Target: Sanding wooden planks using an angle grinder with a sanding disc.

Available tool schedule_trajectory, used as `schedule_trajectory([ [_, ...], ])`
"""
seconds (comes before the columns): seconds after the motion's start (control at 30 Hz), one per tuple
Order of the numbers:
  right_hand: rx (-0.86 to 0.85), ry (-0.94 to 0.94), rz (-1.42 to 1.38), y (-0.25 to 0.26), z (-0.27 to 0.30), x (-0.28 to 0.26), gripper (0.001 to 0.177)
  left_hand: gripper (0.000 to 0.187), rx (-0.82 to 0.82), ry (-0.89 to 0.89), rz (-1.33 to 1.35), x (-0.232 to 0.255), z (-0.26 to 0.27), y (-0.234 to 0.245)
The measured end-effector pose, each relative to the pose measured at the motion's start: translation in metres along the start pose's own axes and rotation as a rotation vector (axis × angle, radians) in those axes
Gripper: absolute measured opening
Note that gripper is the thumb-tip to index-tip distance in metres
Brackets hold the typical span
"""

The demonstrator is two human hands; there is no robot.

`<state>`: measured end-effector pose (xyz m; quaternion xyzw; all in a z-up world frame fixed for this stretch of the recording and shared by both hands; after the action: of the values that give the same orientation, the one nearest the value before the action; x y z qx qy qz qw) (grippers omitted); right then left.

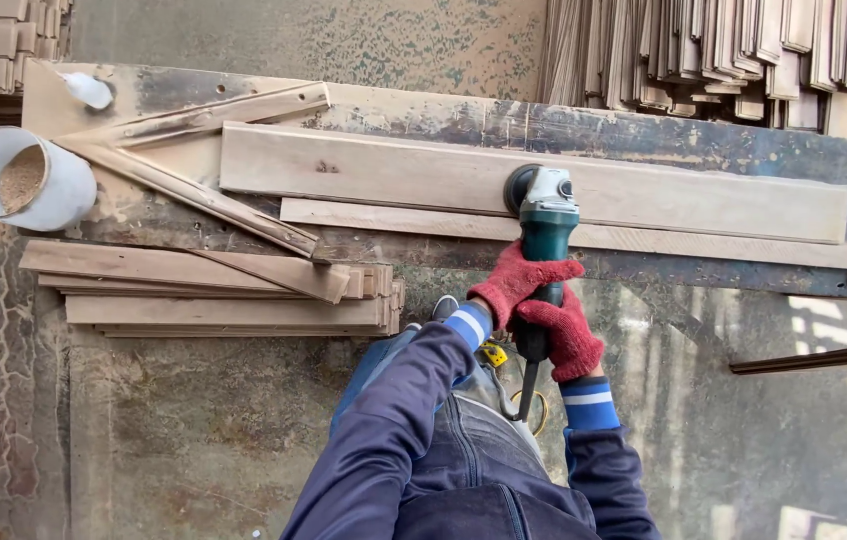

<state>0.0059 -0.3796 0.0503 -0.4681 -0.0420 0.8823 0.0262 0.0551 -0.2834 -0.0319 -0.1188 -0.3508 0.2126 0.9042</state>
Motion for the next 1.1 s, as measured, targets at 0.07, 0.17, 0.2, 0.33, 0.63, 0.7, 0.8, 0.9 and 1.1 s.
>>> schedule_trajectory([
  [0.07,0.017,-0.014,-0.01,0.006,0.001,-0.007,0.046,0.074,-0.01,0.018,-0.036,0.01,0.006,-0.014],
  [0.17,0.042,-0.039,-0.02,0.009,0.009,-0.019,0.044,0.079,-0.026,0.044,-0.074,0.015,0.011,-0.029],
  [0.2,0.049,-0.036,-0.029,0.007,0.011,-0.025,0.044,0.079,-0.035,0.04,-0.086,0.018,0.01,-0.032],
  [0.33,0.061,-0.046,-0.041,0.004,0.008,-0.02,0.043,0.079,-0.033,0.092,-0.076,0.016,0.009,-0.024],
  [0.63,-0.112,-0.124,0.092,-0.047,-0.016,-0.004,0.054,0.051,0.113,0.03,0.262,0.046,0.038,0.053],
  [0.7,-0.206,-0.117,0.207,-0.06,-0.021,0.003,0.06,0.054,0.175,0.044,0.266,0.038,0.034,0.073],
  [0.8,-0.182,-0.123,0.226,-0.056,-0.022,0.0,0.063,0.062,0.199,0.031,0.287,0.047,0.04,0.063],
  [0.9,-0.104,-0.157,0.107,-0.03,-0.02,0.005,0.058,0.059,0.182,0.01,0.252,0.033,0.025,0.039],
  [1.1,0.022,-0.151,0.071,-0.007,-0.001,-0.02,0.056,0.078,0.094,0.014,-0.038,0.018,0.016,-0.01],
])
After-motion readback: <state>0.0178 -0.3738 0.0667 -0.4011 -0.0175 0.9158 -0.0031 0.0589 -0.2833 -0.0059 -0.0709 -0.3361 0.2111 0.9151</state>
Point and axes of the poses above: each hand's wrist, its own z-axis away from the middle knuckle, its own y-axis out of the back of the hand, x = y × z, the point moved 1 cm from there along -z, towards the middle knuckle, and after that the axes turned 3 degrees about y, right-handed, at the moved point
